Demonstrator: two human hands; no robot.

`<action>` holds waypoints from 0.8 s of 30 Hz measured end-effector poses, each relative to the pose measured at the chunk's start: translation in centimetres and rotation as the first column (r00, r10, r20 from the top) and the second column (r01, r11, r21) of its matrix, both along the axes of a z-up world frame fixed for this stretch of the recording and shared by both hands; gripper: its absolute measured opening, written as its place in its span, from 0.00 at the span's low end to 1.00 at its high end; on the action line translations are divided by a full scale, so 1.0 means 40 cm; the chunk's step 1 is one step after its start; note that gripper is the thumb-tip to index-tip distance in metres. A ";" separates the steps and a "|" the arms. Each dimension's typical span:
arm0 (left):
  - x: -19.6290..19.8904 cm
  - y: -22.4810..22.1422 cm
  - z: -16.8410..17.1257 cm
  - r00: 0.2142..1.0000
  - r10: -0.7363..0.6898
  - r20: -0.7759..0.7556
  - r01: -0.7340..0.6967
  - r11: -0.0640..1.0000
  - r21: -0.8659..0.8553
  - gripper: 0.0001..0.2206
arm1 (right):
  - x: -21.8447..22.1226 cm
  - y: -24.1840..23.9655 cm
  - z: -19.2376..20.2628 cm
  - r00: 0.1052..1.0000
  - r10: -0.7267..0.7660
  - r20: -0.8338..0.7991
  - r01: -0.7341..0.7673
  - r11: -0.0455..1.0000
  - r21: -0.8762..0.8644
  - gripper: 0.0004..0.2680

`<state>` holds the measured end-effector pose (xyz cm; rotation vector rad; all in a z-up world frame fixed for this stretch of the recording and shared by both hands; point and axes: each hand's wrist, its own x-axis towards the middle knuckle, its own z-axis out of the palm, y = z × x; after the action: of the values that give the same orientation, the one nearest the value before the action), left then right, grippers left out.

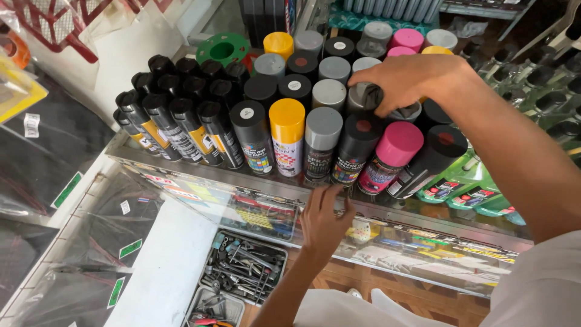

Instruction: Inspecting and organizing various spray paint cans on a shelf.

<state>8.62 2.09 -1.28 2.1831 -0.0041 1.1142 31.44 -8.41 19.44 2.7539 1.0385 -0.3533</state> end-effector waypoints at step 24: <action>0.055 0.052 0.156 0.955 0.005 0.295 -0.001 1.000 -0.014 0.20 | 0.094 -0.178 0.219 0.974 0.216 0.066 -0.224 0.883 0.414 0.31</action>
<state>10.81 4.17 4.94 1.9849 -0.1245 1.4284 35.19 -15.53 28.21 2.9412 1.5671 -0.0737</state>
